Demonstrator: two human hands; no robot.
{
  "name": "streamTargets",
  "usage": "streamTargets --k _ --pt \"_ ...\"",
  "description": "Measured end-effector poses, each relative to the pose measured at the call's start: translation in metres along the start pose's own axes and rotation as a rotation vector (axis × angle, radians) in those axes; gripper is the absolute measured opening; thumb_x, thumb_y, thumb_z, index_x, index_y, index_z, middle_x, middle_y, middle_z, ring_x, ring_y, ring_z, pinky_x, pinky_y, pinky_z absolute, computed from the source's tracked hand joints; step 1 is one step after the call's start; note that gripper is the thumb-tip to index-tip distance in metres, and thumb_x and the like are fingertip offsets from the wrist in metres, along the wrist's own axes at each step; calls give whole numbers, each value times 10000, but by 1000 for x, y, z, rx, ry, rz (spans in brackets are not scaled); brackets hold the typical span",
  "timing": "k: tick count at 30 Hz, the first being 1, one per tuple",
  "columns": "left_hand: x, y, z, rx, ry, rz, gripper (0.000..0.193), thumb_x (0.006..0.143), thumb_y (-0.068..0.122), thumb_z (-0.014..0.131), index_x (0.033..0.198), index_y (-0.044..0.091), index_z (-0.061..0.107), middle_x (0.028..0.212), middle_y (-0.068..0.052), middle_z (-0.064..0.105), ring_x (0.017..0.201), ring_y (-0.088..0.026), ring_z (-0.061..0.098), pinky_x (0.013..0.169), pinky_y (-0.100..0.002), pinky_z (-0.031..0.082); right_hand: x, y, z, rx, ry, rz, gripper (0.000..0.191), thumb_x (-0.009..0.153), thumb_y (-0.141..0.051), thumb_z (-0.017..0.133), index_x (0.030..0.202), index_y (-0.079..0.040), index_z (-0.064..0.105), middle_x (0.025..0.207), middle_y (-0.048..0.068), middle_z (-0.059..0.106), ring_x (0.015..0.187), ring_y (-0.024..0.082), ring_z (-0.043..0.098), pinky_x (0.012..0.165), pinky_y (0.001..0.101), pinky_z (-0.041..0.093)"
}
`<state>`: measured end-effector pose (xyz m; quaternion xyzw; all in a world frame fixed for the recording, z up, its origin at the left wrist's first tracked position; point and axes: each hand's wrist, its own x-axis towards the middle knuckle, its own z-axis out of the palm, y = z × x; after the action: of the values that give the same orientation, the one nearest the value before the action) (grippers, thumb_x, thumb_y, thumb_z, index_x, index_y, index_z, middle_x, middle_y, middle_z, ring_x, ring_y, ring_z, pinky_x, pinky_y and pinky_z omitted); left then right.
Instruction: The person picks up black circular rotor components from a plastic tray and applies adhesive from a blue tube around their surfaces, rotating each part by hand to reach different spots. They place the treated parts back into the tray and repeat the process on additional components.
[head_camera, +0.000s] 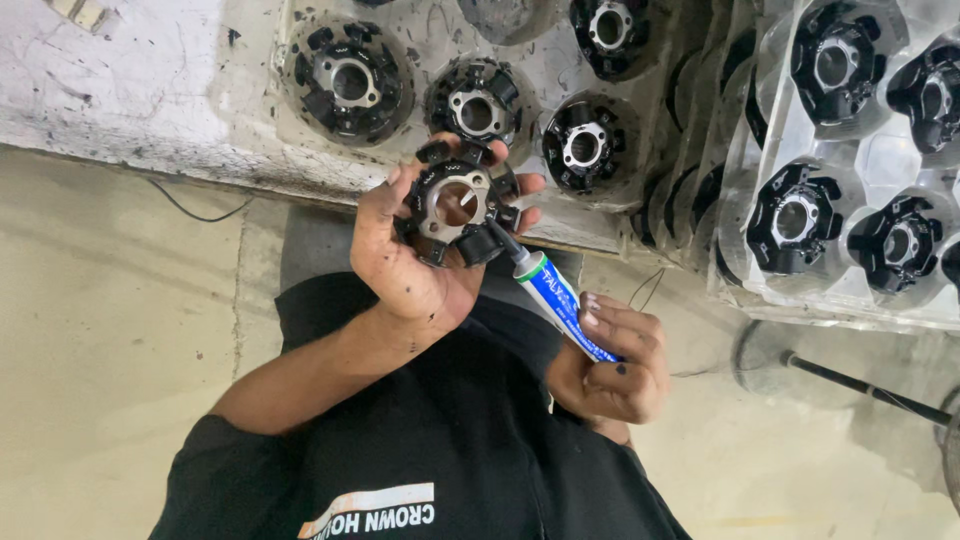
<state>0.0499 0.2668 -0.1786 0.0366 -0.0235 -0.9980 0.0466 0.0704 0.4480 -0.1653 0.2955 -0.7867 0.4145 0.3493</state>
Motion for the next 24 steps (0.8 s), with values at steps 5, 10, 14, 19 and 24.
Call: streamTargets --k 5,10,14,19,24 --pt "1 0 0 -27 72 -42 450 1042 405 554 1318 51 585 1336 -217 623 1237 -483 629 1027 -568 554 -2 5 2 -24 52 10 472 829 186 691 744 -64 301 826 171 650 804 324 726 732 478 687" --pt "4 0 0 -16 112 -62 455 1017 415 578 1294 54 596 1337 -211 634 1243 -485 634 1029 -575 553 -2 11 6 35 96 -15 423 771 191 645 735 -68 313 808 185 655 745 310 710 685 476 694" --pt "6 0 2 -8 157 -86 477 998 435 590 1279 50 602 1328 -209 647 1226 -482 640 1019 -571 553 1 8 2 50 69 74 452 740 218 677 737 -70 328 807 171 643 748 297 692 698 459 673" --pt "14 2 7 64 189 -93 567 968 475 575 1284 7 622 1296 -205 656 1198 -462 655 996 -551 553 3 6 -5 36 12 159 518 776 211 757 775 -67 320 863 170 664 796 299 714 747 445 657" --pt "65 16 7 303 -39 35 498 1020 489 558 1194 24 604 1177 -216 643 1073 -421 701 880 -527 595 -6 8 -11 53 164 278 539 822 121 837 807 -72 335 948 153 666 902 299 716 756 409 644"
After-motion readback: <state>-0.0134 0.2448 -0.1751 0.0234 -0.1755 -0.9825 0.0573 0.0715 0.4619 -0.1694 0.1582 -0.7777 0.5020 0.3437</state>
